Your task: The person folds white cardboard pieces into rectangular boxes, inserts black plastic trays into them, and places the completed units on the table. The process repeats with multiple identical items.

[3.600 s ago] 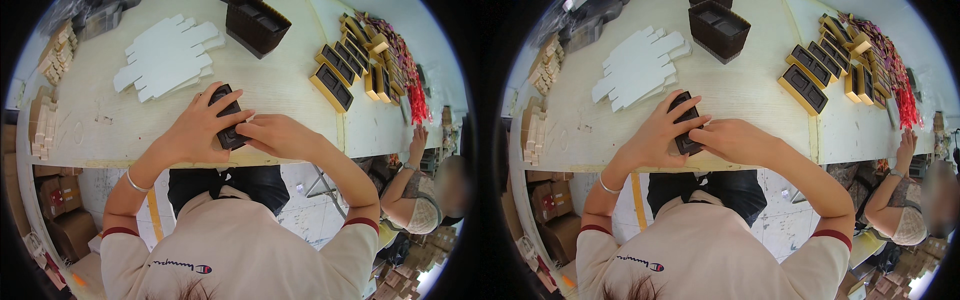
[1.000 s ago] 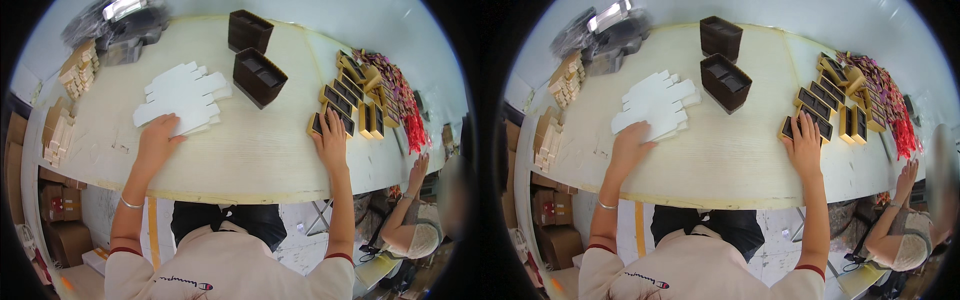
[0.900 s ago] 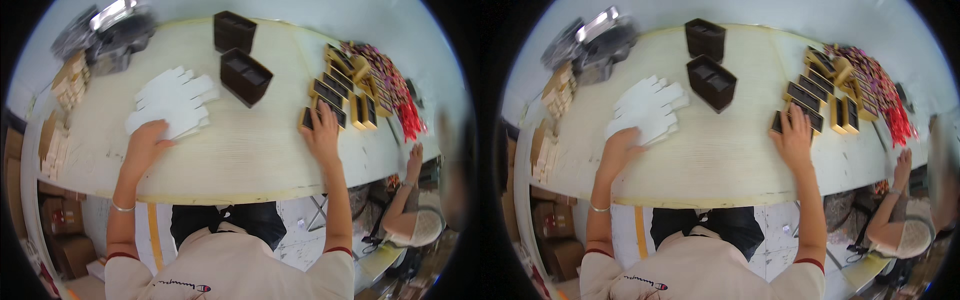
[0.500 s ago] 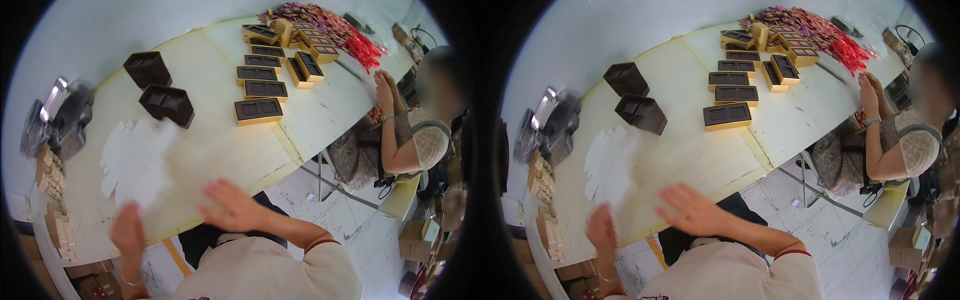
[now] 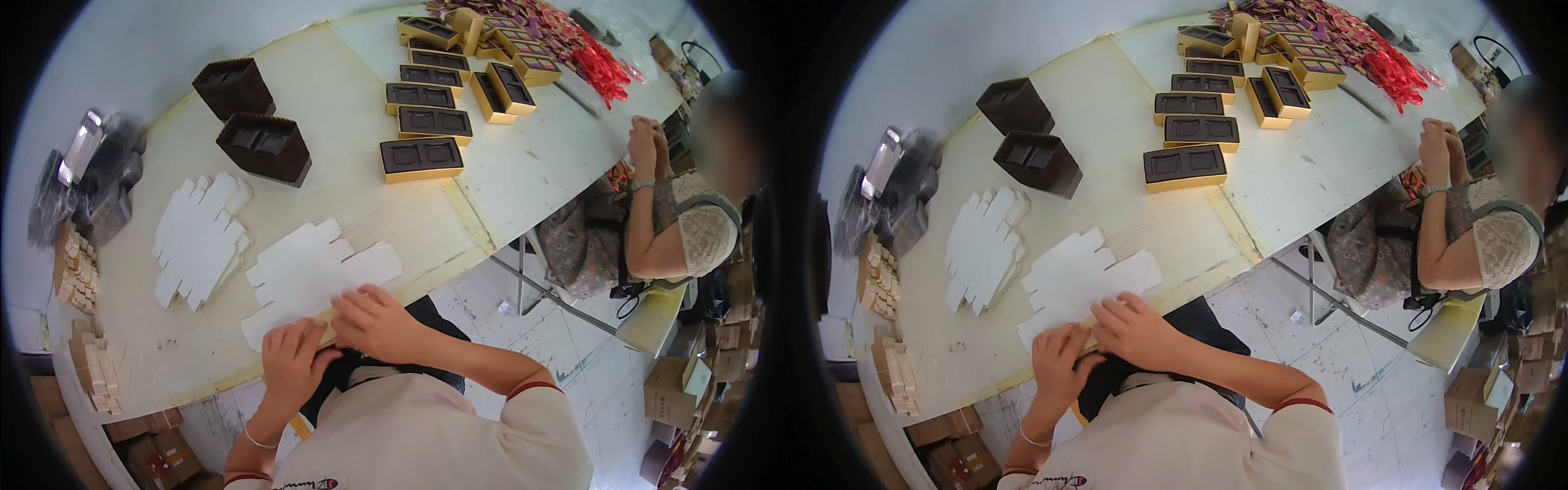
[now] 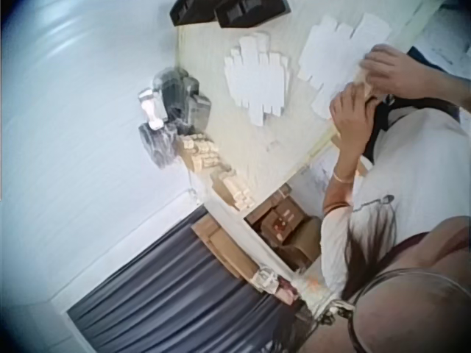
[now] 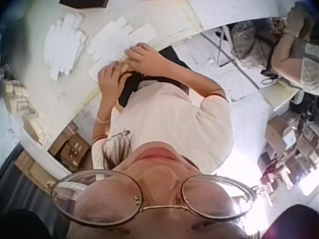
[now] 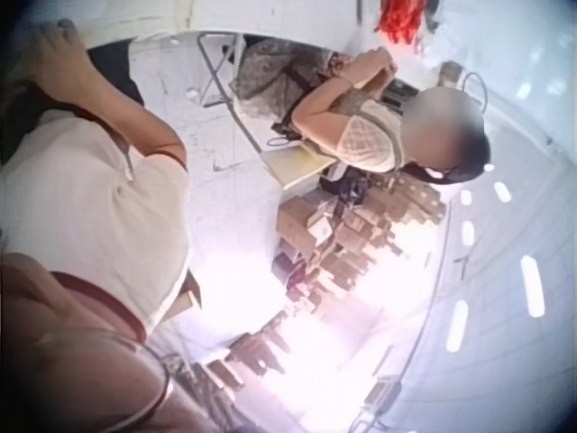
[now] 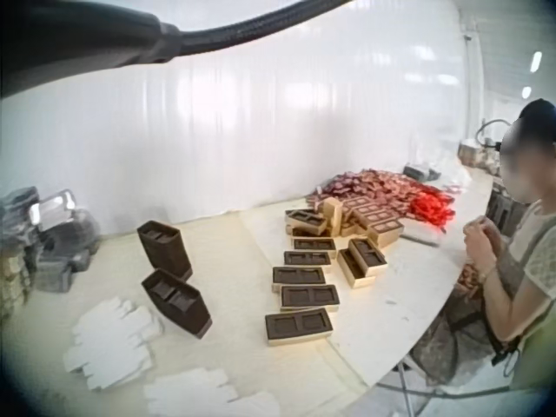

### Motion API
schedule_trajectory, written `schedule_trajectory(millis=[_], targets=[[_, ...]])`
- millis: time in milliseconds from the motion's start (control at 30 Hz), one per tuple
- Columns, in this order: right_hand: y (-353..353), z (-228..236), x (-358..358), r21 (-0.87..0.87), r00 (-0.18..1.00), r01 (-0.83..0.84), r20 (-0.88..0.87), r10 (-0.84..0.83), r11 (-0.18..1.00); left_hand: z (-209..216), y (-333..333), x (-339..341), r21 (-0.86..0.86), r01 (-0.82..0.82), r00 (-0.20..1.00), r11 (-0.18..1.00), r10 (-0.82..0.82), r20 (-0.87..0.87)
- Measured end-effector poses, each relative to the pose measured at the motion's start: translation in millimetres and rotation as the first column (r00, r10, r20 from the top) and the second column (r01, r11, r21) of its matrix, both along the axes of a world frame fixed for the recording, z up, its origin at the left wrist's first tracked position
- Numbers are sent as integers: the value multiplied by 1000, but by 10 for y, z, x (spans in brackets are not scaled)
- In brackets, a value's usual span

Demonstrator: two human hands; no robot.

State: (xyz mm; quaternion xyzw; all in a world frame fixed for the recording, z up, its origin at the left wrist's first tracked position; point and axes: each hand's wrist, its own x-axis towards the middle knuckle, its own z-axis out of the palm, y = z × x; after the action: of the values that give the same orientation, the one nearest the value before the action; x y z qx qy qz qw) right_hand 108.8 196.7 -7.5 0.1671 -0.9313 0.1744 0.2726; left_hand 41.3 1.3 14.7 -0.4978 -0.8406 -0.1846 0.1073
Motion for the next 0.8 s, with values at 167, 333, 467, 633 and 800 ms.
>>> schedule_trajectory(millis=[167, 333, 467, 633, 800], targets=[[-59, -121, 211, 56, 991, -128, 56, 125, 990, -111, -165, 63, 106, 36, 994, 994, -47, 101], [-61, 77, 39, -216, 972, -79, 200, 123, 973, 80, -61, -145, 99, -21, 940, 995, -14, 340], [-11, 180, -200, -207, 878, -4, 467, 103, 978, 60, 58, -266, -5, -93, 964, 996, 91, 249], [-41, 183, -258, -227, 902, 6, 422, 93, 974, -6, 16, -282, -20, -122, 956, 992, 123, 268], [-82, 163, -63, -218, 921, 106, 389, -14, 970, 119, -66, -26, 133, -251, 947, 959, 214, 240]])
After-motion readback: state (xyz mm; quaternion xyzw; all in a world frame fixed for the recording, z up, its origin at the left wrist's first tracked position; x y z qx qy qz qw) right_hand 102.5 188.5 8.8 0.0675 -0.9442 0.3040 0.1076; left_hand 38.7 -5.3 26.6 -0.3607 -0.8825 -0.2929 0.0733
